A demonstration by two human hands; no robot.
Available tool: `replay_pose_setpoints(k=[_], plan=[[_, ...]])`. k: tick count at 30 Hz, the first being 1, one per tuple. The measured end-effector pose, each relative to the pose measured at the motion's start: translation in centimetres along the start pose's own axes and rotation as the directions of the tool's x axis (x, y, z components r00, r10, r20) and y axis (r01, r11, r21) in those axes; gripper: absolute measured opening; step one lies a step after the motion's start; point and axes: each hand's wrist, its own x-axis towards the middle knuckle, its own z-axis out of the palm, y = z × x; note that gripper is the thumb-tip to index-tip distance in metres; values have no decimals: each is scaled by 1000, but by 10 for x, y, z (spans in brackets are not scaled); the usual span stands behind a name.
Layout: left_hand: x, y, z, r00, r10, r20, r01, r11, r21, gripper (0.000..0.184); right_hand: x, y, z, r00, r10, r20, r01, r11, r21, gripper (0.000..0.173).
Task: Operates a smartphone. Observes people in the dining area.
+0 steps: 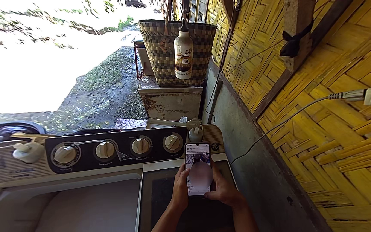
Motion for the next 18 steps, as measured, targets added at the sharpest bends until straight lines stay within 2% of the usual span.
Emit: replay_pose_setpoints(k=[18], plan=[[1, 0, 0, 1000, 0, 0, 0, 1000, -2, 42, 0, 0, 0, 1000, -10, -4, 10, 1000, 12, 128]])
